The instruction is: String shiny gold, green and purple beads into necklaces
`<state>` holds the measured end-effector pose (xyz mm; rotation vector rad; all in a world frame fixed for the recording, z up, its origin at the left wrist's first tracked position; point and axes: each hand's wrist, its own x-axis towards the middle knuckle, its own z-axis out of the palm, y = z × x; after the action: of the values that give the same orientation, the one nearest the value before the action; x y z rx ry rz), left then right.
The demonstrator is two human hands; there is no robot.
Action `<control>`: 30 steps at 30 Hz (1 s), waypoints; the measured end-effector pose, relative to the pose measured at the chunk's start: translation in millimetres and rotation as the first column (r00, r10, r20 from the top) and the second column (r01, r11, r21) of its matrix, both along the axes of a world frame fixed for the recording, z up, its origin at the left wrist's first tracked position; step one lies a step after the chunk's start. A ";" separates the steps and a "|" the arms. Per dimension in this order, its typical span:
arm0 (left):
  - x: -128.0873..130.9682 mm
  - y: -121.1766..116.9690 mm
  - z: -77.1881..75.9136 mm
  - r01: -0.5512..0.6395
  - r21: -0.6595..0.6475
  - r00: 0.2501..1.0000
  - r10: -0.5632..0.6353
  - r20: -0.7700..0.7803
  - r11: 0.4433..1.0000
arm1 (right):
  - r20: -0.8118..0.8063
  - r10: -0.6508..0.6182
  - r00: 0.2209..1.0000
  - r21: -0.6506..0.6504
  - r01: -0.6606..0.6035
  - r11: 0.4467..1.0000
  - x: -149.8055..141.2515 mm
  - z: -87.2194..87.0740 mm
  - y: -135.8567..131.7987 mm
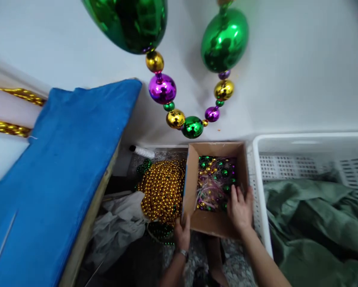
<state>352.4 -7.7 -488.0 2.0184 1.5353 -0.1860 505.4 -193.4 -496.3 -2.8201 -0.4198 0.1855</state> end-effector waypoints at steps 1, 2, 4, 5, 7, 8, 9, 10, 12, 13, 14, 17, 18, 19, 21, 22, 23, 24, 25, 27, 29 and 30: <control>6.9 2.4 -0.8 0.030 -0.027 0.999 -0.031 -0.022 0.999 | -0.006 0.003 1.000 -0.001 -0.003 1.000 -0.3 1.4 0.4; 12.8 5.5 -1.1 0.059 -0.042 0.996 -0.061 -0.060 0.997 | -0.014 0.006 1.000 0.002 -0.006 1.000 -0.2 3.3 0.4; 20.3 12.0 0.4 0.104 -0.049 0.985 -0.110 -0.131 0.993 | -0.030 0.010 0.999 0.015 -0.010 1.000 0.9 8.7 -0.2; 21.7 14.7 2.1 0.125 -0.053 0.978 -0.132 -0.160 0.991 | -0.040 0.012 0.999 0.023 -0.011 1.000 1.8 12.1 -0.6; 21.6 18.3 6.1 0.172 -0.062 0.961 -0.181 -0.211 0.983 | -0.063 0.018 0.998 0.042 -0.016 0.999 3.9 19.2 -1.1; 21.2 19.3 7.7 0.196 -0.071 0.950 -0.207 -0.234 0.978 | -0.075 0.023 0.997 0.051 -0.019 0.998 5.2 22.5 -1.2; 21.3 20.2 8.9 0.222 -0.083 0.938 -0.236 -0.255 0.972 | -0.087 0.028 0.996 0.060 -0.023 0.998 6.9 25.1 -1.4; 22.3 21.1 9.5 0.249 -0.097 0.924 -0.267 -0.273 0.964 | -0.100 0.034 0.994 0.069 -0.027 0.997 9.1 26.9 -1.6; 27.6 23.3 10.1 0.308 -0.128 0.894 -0.333 -0.301 0.943 | -0.130 0.042 0.991 0.085 -0.031 0.996 14.7 29.2 -1.9; 31.8 24.8 11.0 0.339 -0.140 0.876 -0.367 -0.314 0.930 | -0.147 0.041 0.988 0.091 -0.028 0.995 17.6 30.6 -2.0; 36.6 26.5 12.9 0.371 -0.149 0.856 -0.399 -0.328 0.917 | -0.164 0.036 0.986 0.097 -0.020 0.995 19.8 33.2 -2.0; 50.5 30.9 27.6 0.457 -0.152 0.794 -0.479 -0.374 0.877 | -0.200 0.019 0.980 0.117 0.005 0.993 16.7 55.1 -2.4; 54.0 31.4 35.7 0.481 -0.138 0.779 -0.494 -0.387 0.866 | -0.203 0.024 0.979 0.130 0.002 0.992 11.0 68.1 -4.4; 57.0 31.0 45.2 0.504 -0.112 0.769 -0.504 -0.393 0.857 | -0.200 0.039 0.979 0.144 -0.010 0.989 2.8 83.5 -8.8; 62.3 26.1 67.1 0.548 -0.041 0.767 -0.522 -0.374 0.835 | -0.182 0.077 0.980 0.168 -0.046 0.985 -19.0 118.1 -29.4; 65.5 20.9 78.9 0.571 -0.013 0.768 -0.540 -0.344 0.821 | -0.170 0.085 0.982 0.168 -0.056 0.984 -31.3 134.9 -47.4; 69.4 13.4 91.1 0.597 0.001 0.765 -0.570 -0.299 0.802 | -0.159 0.069 0.985 0.154 -0.044 0.987 -43.8 150.1 -71.0; 74.0 3.2 103.6 0.630 -0.005 0.753 -0.612 -0.241 0.777 | -0.151 0.024 0.988 0.125 -0.005 0.992 -55.9 162.9 -99.6; 79.3 -10.0 116.4 0.670 -0.029 0.728 -0.664 -0.171 0.742 | -0.140 -0.057 0.989 0.083 0.069 0.994 -67.3 173.0 -132.0; 89.7 -46.2 142.4 0.771 -0.109 0.631 -0.776 -0.007 0.628 | -0.099 -0.302 0.948 -0.021 0.301 0.953 -87.5 184.3 -199.6; 96.6 -94.2 166.7 0.867 -0.188 0.490 -0.858 0.152 0.462 | -0.055 -0.515 0.856 -0.091 0.509 0.856 -104.1 186.1 -254.1; 97.7 -120.9 176.9 0.899 -0.215 0.423 -0.882 0.208 0.381 | -0.059 -0.569 0.820 -0.107 0.562 0.821 -111.3 184.9 -271.3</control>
<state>450.0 -128.6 -311.0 2.3398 0.1388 -0.7282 394.1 -464.6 -311.4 -2.8576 0.4680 0.1999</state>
